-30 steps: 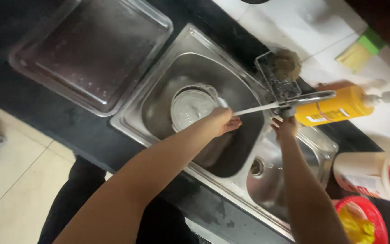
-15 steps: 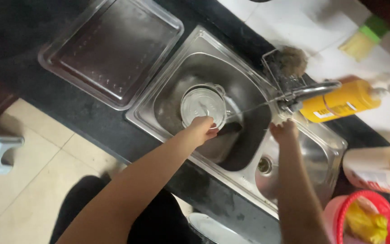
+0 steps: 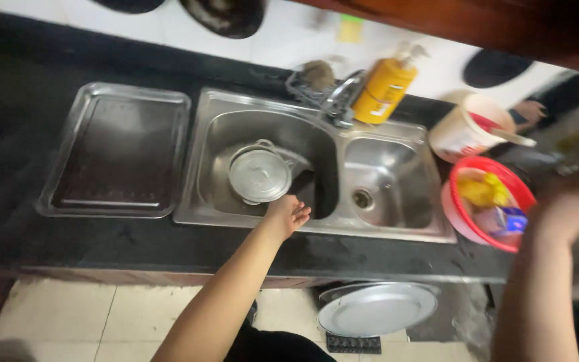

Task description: Transferring food from a pot to a bowl using a spoon and then washing the pot and a cup in the sink.

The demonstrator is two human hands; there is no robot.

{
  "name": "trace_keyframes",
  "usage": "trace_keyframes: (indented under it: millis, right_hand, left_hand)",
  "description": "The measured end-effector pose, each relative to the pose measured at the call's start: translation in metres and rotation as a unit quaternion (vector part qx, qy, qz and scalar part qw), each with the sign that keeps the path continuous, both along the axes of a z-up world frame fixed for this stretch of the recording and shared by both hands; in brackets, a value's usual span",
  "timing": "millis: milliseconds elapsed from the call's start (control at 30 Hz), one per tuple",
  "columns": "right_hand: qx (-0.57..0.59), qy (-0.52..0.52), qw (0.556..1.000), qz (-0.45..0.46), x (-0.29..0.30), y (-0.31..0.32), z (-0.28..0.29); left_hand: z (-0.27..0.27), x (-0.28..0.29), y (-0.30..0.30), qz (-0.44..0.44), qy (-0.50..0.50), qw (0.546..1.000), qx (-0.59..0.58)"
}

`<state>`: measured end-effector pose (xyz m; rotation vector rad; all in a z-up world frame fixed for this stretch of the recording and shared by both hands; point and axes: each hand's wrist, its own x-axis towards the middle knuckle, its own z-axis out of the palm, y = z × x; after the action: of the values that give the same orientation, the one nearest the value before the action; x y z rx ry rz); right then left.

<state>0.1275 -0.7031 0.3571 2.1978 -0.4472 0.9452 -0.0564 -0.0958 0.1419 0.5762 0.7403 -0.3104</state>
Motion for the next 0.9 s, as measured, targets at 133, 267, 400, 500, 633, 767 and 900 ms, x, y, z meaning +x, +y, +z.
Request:
trace_keyframes:
  millis: [133, 267, 400, 500, 633, 767, 900]
  right_hand:
    - [0.418, -0.109, 0.773, 0.466, -0.084, 0.178, 0.072]
    - [0.304, -0.111, 0.671, 0.667, -0.179, 0.326, 0.143]
    - [0.407, -0.057, 0.598, 0.689, -0.179, 0.357, 0.12]
    - [0.642, -0.005, 0.494, 0.586, -0.127, 0.353, 0.056]
    - [0.731, 0.182, 0.443, 0.486, -0.104, 0.357, -0.027]
    - [0.795, 0.353, 0.372, 0.324, -0.123, 0.367, -0.04]
    - [0.841, 0.365, 0.314, 0.247, -0.08, 0.352, -0.089]
  left_hand:
    - [0.028, -0.021, -0.023, 0.01, -0.01, 0.999, -0.042]
    - [0.028, -0.032, -0.022, 0.018, -0.046, 0.997, -0.056]
    - [0.034, -0.069, 0.007, 0.025, -0.078, 0.995, -0.049]
    - [0.035, -0.081, 0.035, 0.053, -0.088, 0.994, -0.045]
    - [0.037, -0.088, 0.052, 0.095, -0.108, 0.988, -0.054]
    - [0.03, -0.081, 0.042, 0.118, -0.113, 0.984, -0.068]
    - [0.007, -0.049, 0.022, 0.129, -0.094, 0.985, -0.064]
